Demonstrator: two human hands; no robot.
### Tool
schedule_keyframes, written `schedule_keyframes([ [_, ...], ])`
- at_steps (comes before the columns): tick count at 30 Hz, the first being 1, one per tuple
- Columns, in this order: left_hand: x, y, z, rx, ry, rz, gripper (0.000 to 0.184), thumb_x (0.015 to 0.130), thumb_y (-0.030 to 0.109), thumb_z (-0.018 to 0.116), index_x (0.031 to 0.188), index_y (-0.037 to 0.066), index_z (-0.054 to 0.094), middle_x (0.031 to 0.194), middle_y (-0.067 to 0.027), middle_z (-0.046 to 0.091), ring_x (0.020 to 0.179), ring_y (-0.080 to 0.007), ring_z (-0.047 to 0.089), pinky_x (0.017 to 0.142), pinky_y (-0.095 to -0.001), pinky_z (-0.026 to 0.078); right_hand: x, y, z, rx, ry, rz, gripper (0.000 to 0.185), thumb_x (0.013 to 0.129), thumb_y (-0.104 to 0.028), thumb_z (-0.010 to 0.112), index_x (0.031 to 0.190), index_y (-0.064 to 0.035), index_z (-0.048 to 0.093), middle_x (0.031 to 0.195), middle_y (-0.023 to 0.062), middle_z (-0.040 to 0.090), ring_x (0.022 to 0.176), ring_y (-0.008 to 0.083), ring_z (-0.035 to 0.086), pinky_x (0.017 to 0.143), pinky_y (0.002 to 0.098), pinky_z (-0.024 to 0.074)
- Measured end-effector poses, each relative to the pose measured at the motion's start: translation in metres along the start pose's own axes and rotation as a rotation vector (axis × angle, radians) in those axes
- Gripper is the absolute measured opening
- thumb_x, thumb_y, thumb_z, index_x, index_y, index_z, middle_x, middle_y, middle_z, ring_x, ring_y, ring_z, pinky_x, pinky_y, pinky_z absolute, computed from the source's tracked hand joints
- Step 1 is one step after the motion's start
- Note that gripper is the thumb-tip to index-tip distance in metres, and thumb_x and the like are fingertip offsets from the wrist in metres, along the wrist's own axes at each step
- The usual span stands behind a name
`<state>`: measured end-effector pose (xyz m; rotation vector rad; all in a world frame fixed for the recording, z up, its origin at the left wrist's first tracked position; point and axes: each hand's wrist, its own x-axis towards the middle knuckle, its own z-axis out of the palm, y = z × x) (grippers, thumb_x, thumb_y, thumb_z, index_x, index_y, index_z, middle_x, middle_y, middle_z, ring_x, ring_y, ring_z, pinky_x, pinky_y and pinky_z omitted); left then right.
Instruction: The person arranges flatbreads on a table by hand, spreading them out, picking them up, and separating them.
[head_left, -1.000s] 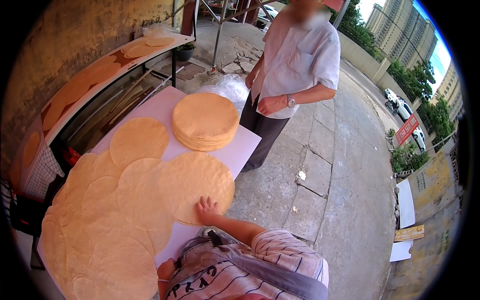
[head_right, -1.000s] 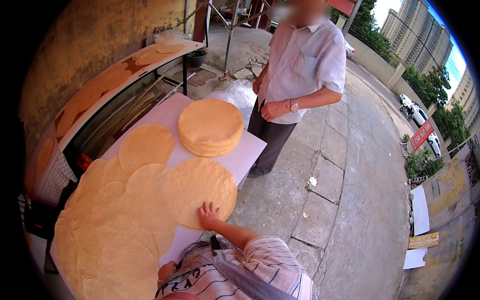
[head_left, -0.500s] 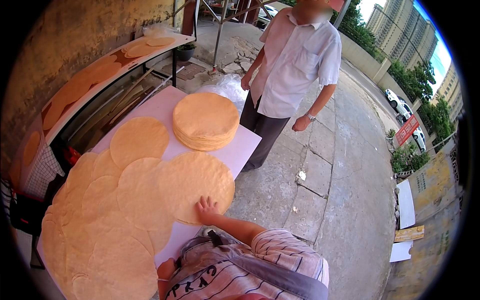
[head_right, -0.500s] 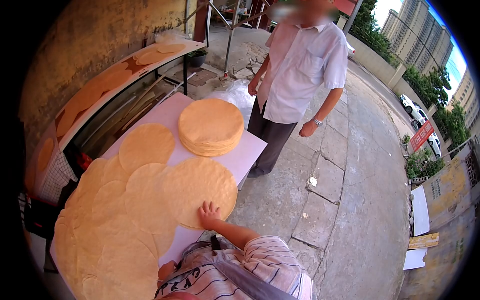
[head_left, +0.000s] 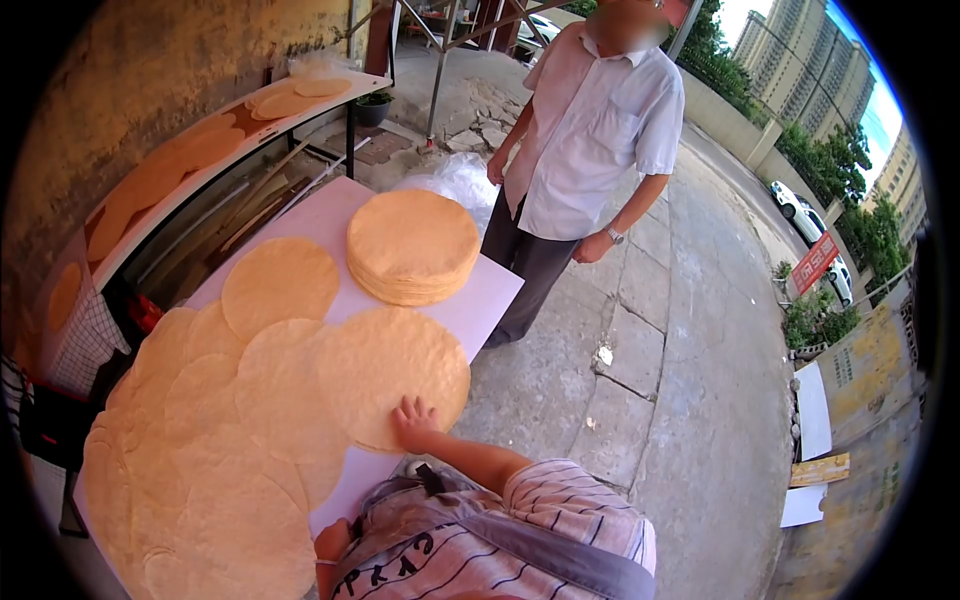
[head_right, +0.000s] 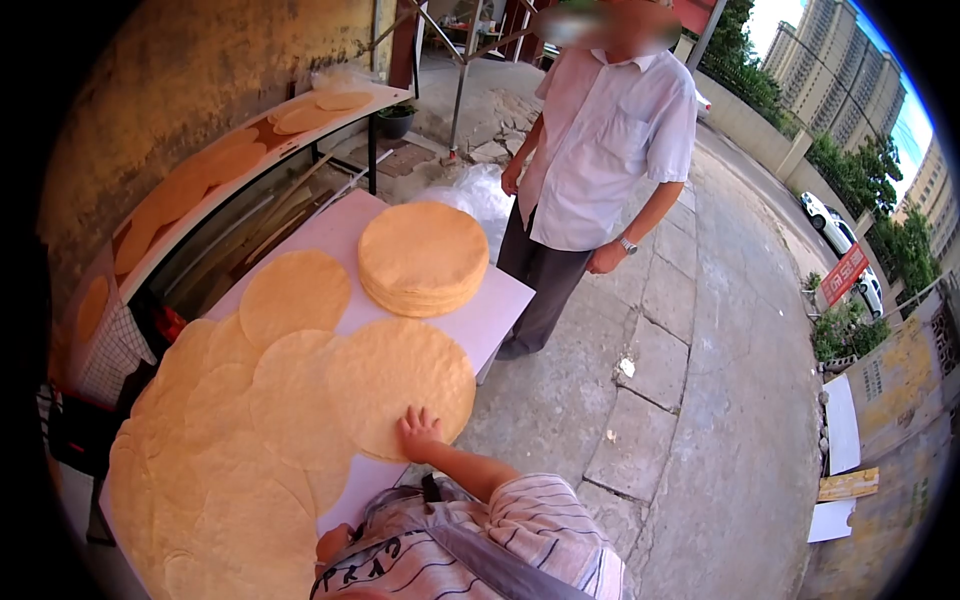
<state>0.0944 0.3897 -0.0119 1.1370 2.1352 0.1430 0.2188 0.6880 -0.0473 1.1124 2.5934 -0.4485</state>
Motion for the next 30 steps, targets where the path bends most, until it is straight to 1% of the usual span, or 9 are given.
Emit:
schedule_keyframes([
  [3,-0.002,0.002,-0.001,-0.006,0.005,0.004,0.028,0.074,0.032,0.061,0.089,0.008,0.059,0.080,-0.0198,0.062,0.080,-0.0372,0.060,0.068,-0.0439,0.045,-0.007,-0.003,-0.015,0.003,-0.052,0.000,0.052,0.083,-0.021,0.043,0.132,-0.0112,0.033,0.147,0.0164,0.014,0.134,0.0425,0.014,0.096,0.0630,0.0235],
  [12,0.003,-0.002,0.002,-0.016,-0.004,0.015,0.030,0.074,0.034,0.060,0.089,0.008,0.059,0.079,-0.0203,0.062,0.078,-0.0375,0.060,0.066,-0.0441,0.045,-0.005,-0.001,-0.005,0.025,-0.009,-0.007,0.052,0.081,-0.020,0.047,0.131,-0.0106,0.034,0.147,0.0168,0.015,0.134,0.0420,0.015,0.095,0.0638,0.0232],
  [18,0.005,-0.003,0.003,-0.011,-0.013,0.017,0.031,0.074,0.034,0.060,0.092,0.008,0.058,0.080,-0.0204,0.062,0.078,-0.0374,0.060,0.067,-0.0439,0.045,-0.002,-0.001,-0.002,0.031,-0.006,0.004,0.052,0.081,-0.019,0.046,0.130,-0.0105,0.034,0.147,0.0166,0.015,0.134,0.0417,0.015,0.095,0.0640,0.0223],
  [30,0.003,0.004,-0.004,-0.013,-0.012,0.005,0.030,0.074,0.034,0.061,0.090,0.008,0.059,0.080,-0.0206,0.063,0.078,-0.0375,0.060,0.067,-0.0444,0.045,-0.003,-0.002,-0.007,-0.013,-0.049,0.001,0.051,0.084,-0.021,0.040,0.133,-0.0101,0.031,0.148,0.0165,0.013,0.134,0.0421,0.014,0.096,0.0655,0.0212],
])
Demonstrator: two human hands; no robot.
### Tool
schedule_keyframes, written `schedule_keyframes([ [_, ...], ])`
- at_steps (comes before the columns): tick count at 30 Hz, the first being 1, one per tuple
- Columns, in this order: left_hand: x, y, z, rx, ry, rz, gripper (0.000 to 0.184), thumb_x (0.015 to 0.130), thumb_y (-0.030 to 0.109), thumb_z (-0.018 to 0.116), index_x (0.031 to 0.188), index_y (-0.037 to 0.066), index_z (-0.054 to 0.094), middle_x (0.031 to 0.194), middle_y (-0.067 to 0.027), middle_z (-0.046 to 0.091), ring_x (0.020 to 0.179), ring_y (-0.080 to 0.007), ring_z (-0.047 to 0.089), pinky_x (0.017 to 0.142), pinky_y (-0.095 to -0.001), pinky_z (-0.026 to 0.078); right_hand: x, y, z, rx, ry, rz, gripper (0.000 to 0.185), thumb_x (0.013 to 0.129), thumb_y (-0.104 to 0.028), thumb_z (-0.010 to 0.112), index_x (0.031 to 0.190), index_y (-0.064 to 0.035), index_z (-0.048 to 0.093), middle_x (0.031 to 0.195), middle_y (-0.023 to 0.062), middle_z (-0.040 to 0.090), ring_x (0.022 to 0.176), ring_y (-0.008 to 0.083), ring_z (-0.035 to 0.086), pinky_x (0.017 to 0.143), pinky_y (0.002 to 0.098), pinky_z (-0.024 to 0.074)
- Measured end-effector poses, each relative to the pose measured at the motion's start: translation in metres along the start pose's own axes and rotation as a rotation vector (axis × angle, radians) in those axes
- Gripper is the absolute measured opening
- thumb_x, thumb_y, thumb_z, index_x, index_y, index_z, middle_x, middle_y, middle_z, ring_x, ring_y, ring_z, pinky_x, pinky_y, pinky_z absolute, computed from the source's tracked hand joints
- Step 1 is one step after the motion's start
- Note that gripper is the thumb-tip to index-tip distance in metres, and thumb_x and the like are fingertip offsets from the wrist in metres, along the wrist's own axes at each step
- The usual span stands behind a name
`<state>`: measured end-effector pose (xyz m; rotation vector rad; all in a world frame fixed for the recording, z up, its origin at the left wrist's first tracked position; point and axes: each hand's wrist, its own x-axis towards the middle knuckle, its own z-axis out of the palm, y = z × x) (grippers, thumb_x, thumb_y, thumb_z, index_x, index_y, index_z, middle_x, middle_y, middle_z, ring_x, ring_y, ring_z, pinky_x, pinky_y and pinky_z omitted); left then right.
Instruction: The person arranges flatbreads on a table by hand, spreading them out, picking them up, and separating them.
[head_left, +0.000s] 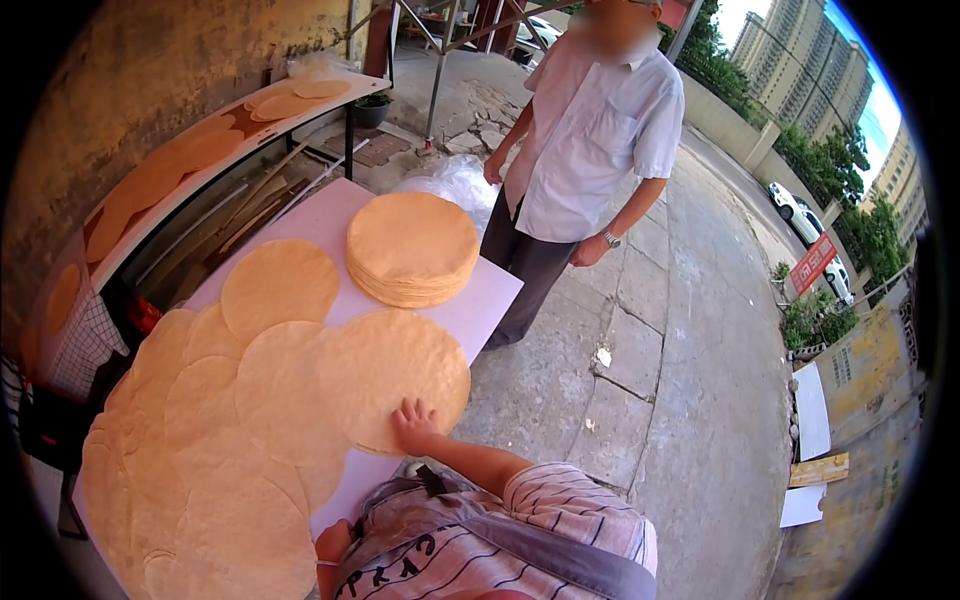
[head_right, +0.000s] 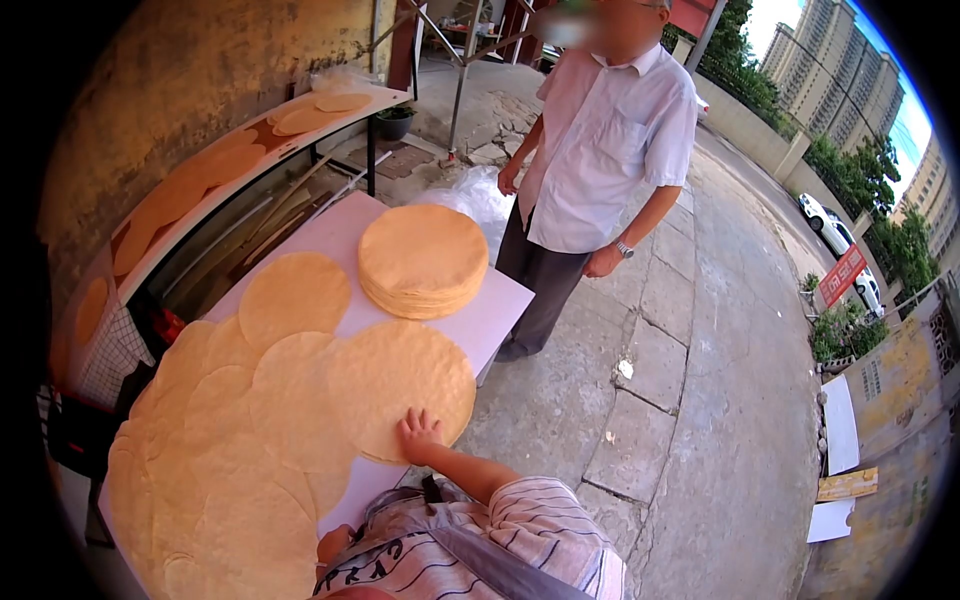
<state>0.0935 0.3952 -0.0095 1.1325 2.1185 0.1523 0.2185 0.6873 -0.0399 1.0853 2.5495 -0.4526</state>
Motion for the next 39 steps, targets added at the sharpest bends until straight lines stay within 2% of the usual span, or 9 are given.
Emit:
schedule_keyframes([
  [3,0.000,-0.001,0.000,0.002,0.001,-0.002,0.030,0.074,0.033,0.061,0.090,0.008,0.059,0.080,-0.0204,0.063,0.078,-0.0375,0.060,0.066,-0.0442,0.046,-0.002,-0.002,-0.003,0.005,-0.010,0.001,0.053,0.084,-0.021,0.041,0.134,-0.0095,0.030,0.148,0.0164,0.012,0.134,0.0425,0.013,0.096,0.0653,0.0209],
  [6,0.001,-0.001,0.000,0.001,0.007,0.005,0.029,0.074,0.032,0.061,0.090,0.008,0.059,0.080,-0.0199,0.063,0.078,-0.0372,0.061,0.066,-0.0439,0.046,0.004,0.000,0.009,0.004,0.059,0.005,0.053,0.080,-0.023,0.048,0.130,-0.0109,0.034,0.146,0.0174,0.017,0.133,0.0428,0.017,0.096,0.0631,0.0235],
  [24,0.003,-0.007,-0.001,0.044,-0.007,0.017,0.024,0.079,0.031,0.058,0.091,0.011,0.058,0.081,-0.0177,0.064,0.078,-0.0365,0.062,0.066,-0.0460,0.048,0.006,0.001,0.010,0.028,0.053,0.010,0.052,0.081,-0.021,0.045,0.130,-0.0104,0.033,0.147,0.0177,0.016,0.134,0.0425,0.016,0.097,0.0629,0.0225],
  [27,0.001,-0.002,-0.004,0.050,-0.011,0.008,0.024,0.079,0.031,0.058,0.092,0.011,0.058,0.082,-0.0180,0.064,0.078,-0.0368,0.062,0.066,-0.0461,0.047,0.004,0.000,0.006,0.032,0.012,0.015,0.052,0.083,-0.021,0.043,0.134,-0.0107,0.032,0.148,0.0151,0.013,0.134,0.0418,0.013,0.096,0.0652,0.0204],
  [39,-0.004,0.009,-0.011,0.056,-0.004,0.008,0.023,0.079,0.029,0.055,0.089,0.009,0.059,0.081,-0.0189,0.064,0.077,-0.0371,0.062,0.066,-0.0466,0.047,0.006,0.002,0.010,0.034,0.023,0.011,0.054,0.082,-0.021,0.045,0.133,-0.0108,0.032,0.148,0.0154,0.014,0.134,0.0412,0.014,0.096,0.0643,0.0208],
])
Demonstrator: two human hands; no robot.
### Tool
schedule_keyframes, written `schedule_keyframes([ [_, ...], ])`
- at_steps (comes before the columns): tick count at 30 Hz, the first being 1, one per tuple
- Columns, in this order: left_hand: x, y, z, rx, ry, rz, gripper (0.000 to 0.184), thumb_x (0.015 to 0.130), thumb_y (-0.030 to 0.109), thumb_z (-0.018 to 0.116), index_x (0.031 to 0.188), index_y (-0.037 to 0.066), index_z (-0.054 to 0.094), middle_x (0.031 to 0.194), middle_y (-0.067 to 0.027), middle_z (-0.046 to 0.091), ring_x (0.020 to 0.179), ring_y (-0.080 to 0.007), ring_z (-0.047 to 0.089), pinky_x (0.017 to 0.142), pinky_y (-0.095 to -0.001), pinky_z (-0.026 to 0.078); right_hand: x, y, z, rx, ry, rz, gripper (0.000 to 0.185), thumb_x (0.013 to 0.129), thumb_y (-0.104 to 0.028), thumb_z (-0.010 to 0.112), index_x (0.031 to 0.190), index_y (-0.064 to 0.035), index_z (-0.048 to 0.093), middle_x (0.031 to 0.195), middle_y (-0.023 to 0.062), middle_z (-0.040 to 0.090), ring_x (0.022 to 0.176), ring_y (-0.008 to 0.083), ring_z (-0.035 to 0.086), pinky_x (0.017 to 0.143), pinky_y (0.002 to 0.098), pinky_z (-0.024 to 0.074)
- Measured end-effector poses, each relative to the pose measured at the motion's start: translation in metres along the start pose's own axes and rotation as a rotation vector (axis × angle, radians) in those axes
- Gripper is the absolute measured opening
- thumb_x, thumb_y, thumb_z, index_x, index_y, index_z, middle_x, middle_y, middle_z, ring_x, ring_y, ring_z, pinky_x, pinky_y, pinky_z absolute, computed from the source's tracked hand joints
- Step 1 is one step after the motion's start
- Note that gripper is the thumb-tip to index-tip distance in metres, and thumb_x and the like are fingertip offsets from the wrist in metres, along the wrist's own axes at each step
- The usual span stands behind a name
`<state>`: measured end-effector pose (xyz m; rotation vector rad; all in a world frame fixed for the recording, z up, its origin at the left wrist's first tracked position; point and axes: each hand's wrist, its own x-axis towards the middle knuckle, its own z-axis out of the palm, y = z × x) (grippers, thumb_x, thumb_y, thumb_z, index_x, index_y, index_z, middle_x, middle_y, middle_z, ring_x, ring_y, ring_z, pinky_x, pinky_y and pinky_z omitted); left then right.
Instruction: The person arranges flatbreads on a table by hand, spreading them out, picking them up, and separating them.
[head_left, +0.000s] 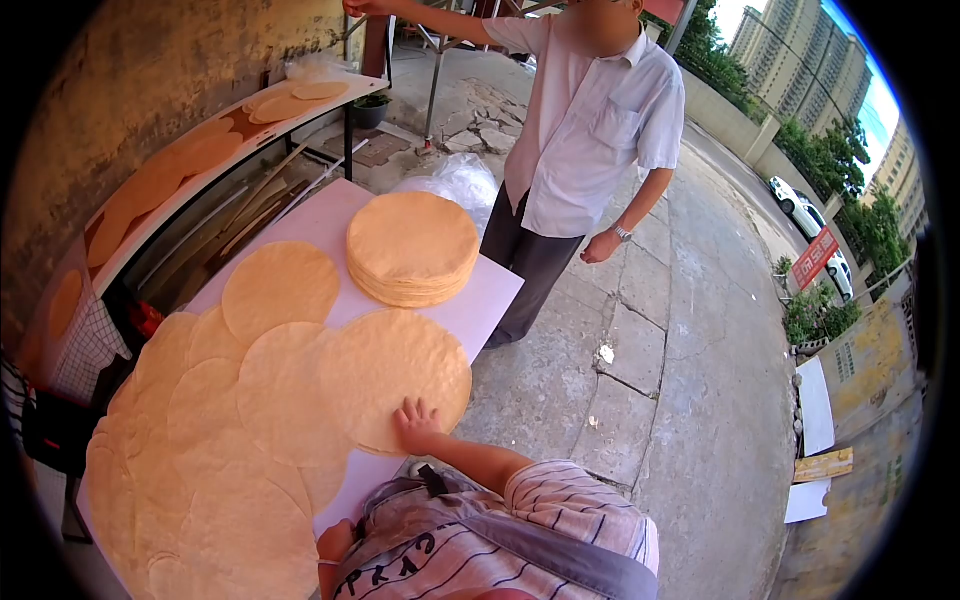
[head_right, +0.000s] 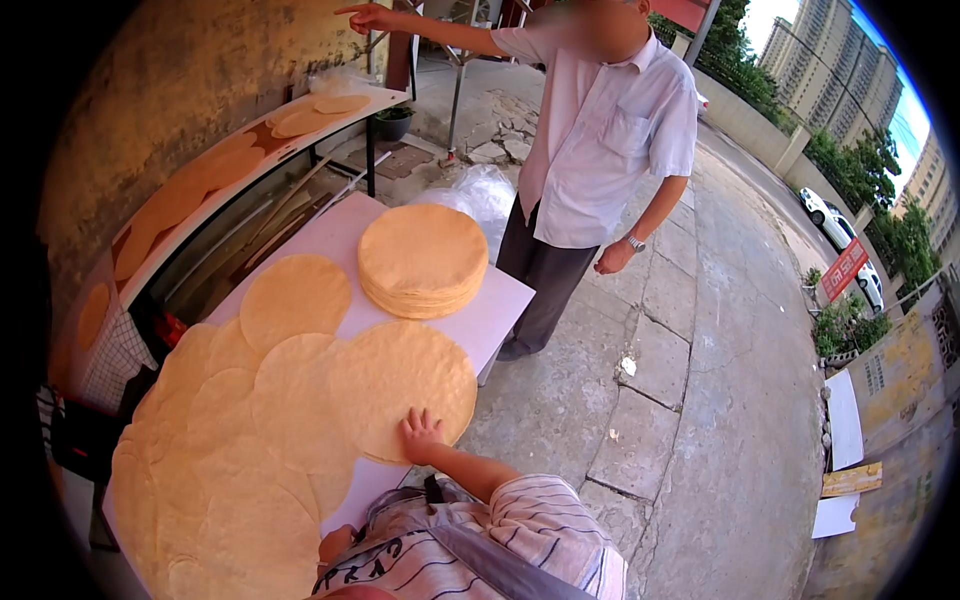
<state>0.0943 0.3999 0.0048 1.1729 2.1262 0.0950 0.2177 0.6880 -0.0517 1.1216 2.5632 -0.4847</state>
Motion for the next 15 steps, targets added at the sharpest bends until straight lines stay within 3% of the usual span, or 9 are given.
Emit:
schedule_keyframes([
  [6,-0.001,0.001,0.000,-0.002,0.021,0.023,0.023,0.080,0.030,0.054,0.088,0.009,0.059,0.080,-0.0192,0.063,0.077,-0.0371,0.062,0.066,-0.0468,0.047,-0.001,0.001,0.001,-0.003,0.051,-0.013,0.051,0.082,-0.021,0.045,0.130,-0.0105,0.035,0.147,0.0151,0.018,0.133,0.0415,0.018,0.093,0.0652,0.0221],
  [9,-0.002,-0.002,0.003,-0.009,0.028,0.034,0.024,0.080,0.030,0.054,0.088,0.009,0.059,0.081,-0.0189,0.064,0.077,-0.0372,0.062,0.066,-0.0470,0.047,-0.006,0.011,-0.008,0.021,0.083,-0.075,0.045,0.082,-0.023,0.046,0.124,-0.0117,0.039,0.142,0.0166,0.026,0.128,0.0398,0.029,0.094,0.0594,0.0293],
  [12,-0.004,-0.002,0.003,-0.022,0.030,-0.004,0.024,0.080,0.031,0.054,0.088,0.009,0.059,0.081,-0.0186,0.064,0.078,-0.0374,0.061,0.066,-0.0471,0.047,0.011,0.060,0.015,0.282,0.158,-0.125,0.049,0.076,-0.024,0.055,0.122,-0.0120,0.042,0.136,0.0153,0.035,0.123,0.0358,0.036,0.093,0.0496,0.0349],
  [14,-0.002,-0.002,0.004,-0.031,0.026,-0.025,0.024,0.080,0.031,0.054,0.088,0.009,0.059,0.081,-0.0185,0.064,0.078,-0.0373,0.061,0.067,-0.0471,0.047,-0.012,0.077,0.005,0.215,0.492,0.164,0.052,0.070,-0.024,0.064,0.117,-0.0108,0.045,0.129,0.0148,0.043,0.117,0.0331,0.042,0.093,0.0424,0.0383],
  [15,-0.001,-0.005,0.007,-0.036,0.023,-0.029,0.024,0.080,0.031,0.054,0.088,0.009,0.059,0.081,-0.0185,0.064,0.078,-0.0372,0.061,0.067,-0.0470,0.047,-0.018,0.082,0.006,0.233,0.615,0.344,0.051,0.069,-0.023,0.066,0.115,-0.0095,0.047,0.127,0.0151,0.045,0.115,0.0327,0.045,0.091,0.0433,0.0397],
])
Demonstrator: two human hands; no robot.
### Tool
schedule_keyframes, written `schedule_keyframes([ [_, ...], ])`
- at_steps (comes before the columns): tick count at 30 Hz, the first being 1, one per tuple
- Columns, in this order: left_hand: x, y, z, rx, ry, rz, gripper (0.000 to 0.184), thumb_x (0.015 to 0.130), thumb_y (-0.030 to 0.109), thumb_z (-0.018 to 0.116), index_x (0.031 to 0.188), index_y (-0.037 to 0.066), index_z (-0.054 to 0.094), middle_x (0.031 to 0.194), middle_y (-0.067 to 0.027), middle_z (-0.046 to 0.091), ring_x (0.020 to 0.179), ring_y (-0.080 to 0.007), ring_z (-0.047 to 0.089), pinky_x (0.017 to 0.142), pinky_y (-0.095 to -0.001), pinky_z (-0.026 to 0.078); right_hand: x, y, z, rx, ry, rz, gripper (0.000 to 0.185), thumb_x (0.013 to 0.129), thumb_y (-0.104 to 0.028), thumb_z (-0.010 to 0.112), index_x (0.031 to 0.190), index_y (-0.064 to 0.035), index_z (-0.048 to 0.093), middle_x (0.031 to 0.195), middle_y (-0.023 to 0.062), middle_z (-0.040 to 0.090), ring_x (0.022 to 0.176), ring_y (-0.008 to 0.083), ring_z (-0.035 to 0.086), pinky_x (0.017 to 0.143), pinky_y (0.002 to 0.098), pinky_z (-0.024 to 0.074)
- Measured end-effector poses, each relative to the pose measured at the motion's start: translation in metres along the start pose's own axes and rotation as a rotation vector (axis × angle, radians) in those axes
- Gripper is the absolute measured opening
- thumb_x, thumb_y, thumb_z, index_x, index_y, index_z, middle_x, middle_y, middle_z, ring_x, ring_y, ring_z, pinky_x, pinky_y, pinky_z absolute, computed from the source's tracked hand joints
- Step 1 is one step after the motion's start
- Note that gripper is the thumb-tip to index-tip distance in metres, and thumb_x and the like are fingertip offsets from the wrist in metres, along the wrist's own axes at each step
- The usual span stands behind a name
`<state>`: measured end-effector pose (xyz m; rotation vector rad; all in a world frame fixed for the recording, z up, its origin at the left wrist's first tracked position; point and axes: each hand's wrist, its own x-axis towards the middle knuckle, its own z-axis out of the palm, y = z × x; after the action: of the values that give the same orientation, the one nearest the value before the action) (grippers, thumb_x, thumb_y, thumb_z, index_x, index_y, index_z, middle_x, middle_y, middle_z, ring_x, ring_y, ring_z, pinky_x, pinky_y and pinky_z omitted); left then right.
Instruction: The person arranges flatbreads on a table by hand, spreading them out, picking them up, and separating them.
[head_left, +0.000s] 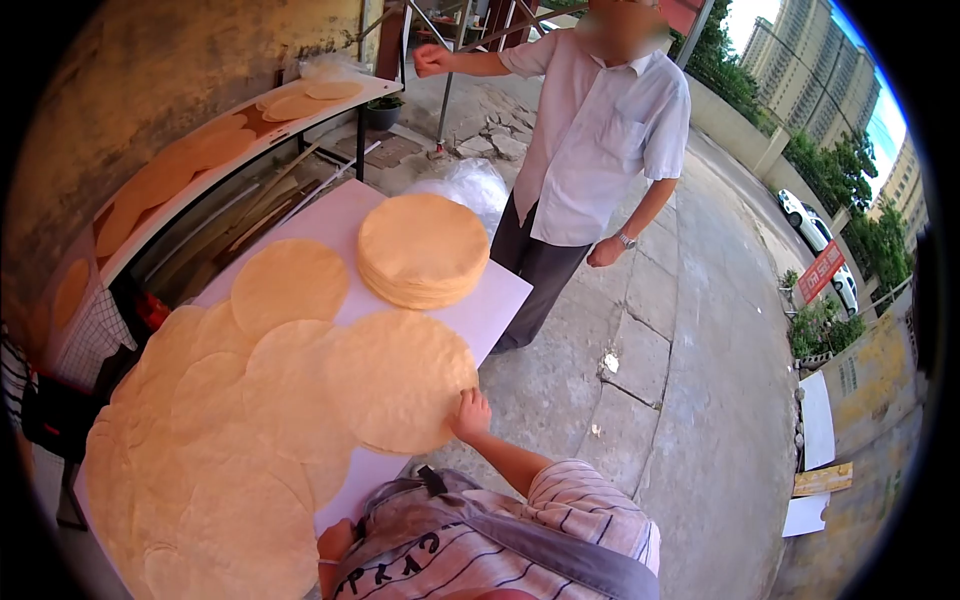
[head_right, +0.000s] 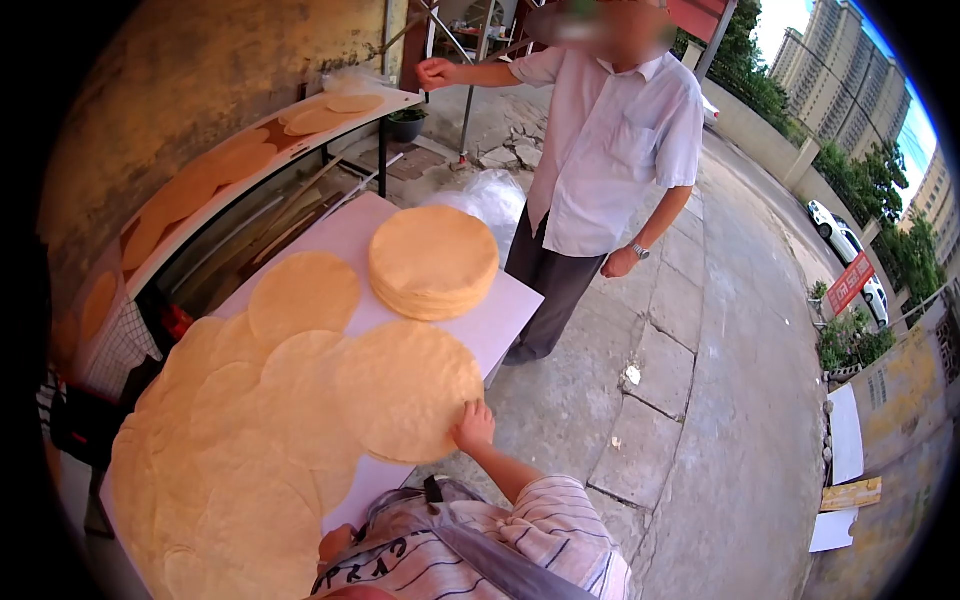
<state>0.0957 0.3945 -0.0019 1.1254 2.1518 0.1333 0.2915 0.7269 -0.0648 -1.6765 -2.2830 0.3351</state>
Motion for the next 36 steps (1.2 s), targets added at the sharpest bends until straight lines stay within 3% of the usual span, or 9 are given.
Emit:
schedule_keyframes([
  [1,0.000,0.000,0.001,-0.003,-0.004,-0.004,0.024,0.080,0.031,0.054,0.088,0.009,0.059,0.081,-0.0185,0.064,0.079,-0.0372,0.061,0.067,-0.0470,0.046,-0.003,0.006,-0.002,-0.010,0.143,0.164,0.050,0.069,-0.023,0.068,0.112,-0.0082,0.049,0.125,0.0154,0.047,0.112,0.0323,0.047,0.089,0.0442,0.0410],
  [4,-0.002,0.004,-0.004,-0.015,-0.008,-0.011,0.024,0.081,0.031,0.054,0.087,0.009,0.060,0.082,-0.0184,0.064,0.079,-0.0368,0.061,0.067,-0.0464,0.047,0.000,0.039,0.020,0.272,-0.079,0.706,0.044,0.074,-0.027,0.066,0.109,-0.0065,0.051,0.118,0.0164,0.052,0.103,0.0285,0.054,0.083,0.0414,0.0459],
  [7,0.003,0.004,-0.005,0.001,0.002,0.030,0.024,0.081,0.032,0.054,0.087,0.009,0.060,0.081,-0.0186,0.064,0.078,-0.0370,0.061,0.067,-0.0463,0.047,-0.006,0.053,0.031,1.343,-0.580,1.069,0.039,0.078,-0.029,0.064,0.106,-0.0042,0.052,0.099,0.0137,0.059,0.085,0.0217,0.060,0.069,0.0334,0.0504],
  [11,0.018,-0.002,0.001,0.019,-0.052,0.035,0.025,0.075,0.029,0.059,0.091,0.010,0.060,0.084,-0.0185,0.063,0.083,-0.0360,0.061,0.070,-0.0435,0.046,-0.012,0.039,0.042,1.063,-0.618,0.661,0.025,0.081,-0.025,0.057,0.095,-0.0034,0.057,0.074,0.0043,0.057,0.059,0.0141,0.055,0.051,0.0240,0.0470],
  [17,0.026,-0.001,-0.003,0.034,-0.026,0.150,0.025,0.079,0.032,0.056,0.087,0.009,0.061,0.081,-0.0195,0.064,0.077,-0.0369,0.062,0.067,-0.0455,0.048,-0.012,-0.013,0.003,1.251,-0.371,0.670,0.022,0.082,-0.020,0.053,0.094,-0.0022,0.058,0.076,0.0048,0.059,0.062,0.0140,0.055,0.055,0.0271,0.0456],
  [20,0.024,0.001,-0.007,0.039,-0.014,0.168,0.025,0.079,0.032,0.056,0.085,0.009,0.062,0.080,-0.0192,0.064,0.076,-0.0365,0.062,0.066,-0.0456,0.048,0.007,0.009,0.012,0.976,-0.141,0.348,0.025,0.082,-0.018,0.051,0.100,-0.0012,0.056,0.081,0.0055,0.060,0.067,0.0130,0.055,0.060,0.0281,0.0456],
  [24,0.021,-0.001,-0.008,0.054,0.010,0.133,0.024,0.078,0.032,0.056,0.083,0.009,0.062,0.079,-0.0186,0.064,0.075,-0.0361,0.062,0.065,-0.0455,0.048,0.039,0.006,-0.081,1.033,0.017,0.268,0.025,0.083,-0.013,0.048,0.103,0.0008,0.054,0.086,0.0044,0.060,0.075,0.0128,0.056,0.067,0.0291,0.0467],
  [31,0.017,0.019,-0.030,0.030,0.099,0.128,0.022,0.079,0.030,0.056,0.078,0.009,0.063,0.075,-0.0189,0.063,0.073,-0.0370,0.061,0.065,-0.0447,0.048,0.048,-0.064,-0.194,1.470,-0.099,0.102,0.026,0.086,-0.009,0.046,0.110,0.0003,0.049,0.098,0.0052,0.057,0.088,0.0120,0.055,0.077,0.0276,0.0451],
  [36,0.023,0.064,-0.056,-0.533,0.227,0.372,0.030,0.086,0.026,0.052,0.103,0.002,0.055,0.095,-0.0168,0.062,0.079,-0.0261,0.062,0.069,-0.0354,0.049,0.016,-0.130,-0.186,0.837,-0.261,-0.435,0.032,0.084,-0.010,0.044,0.114,0.0013,0.048,0.097,0.0153,0.058,0.089,0.0241,0.057,0.078,0.0325,0.0454],
])
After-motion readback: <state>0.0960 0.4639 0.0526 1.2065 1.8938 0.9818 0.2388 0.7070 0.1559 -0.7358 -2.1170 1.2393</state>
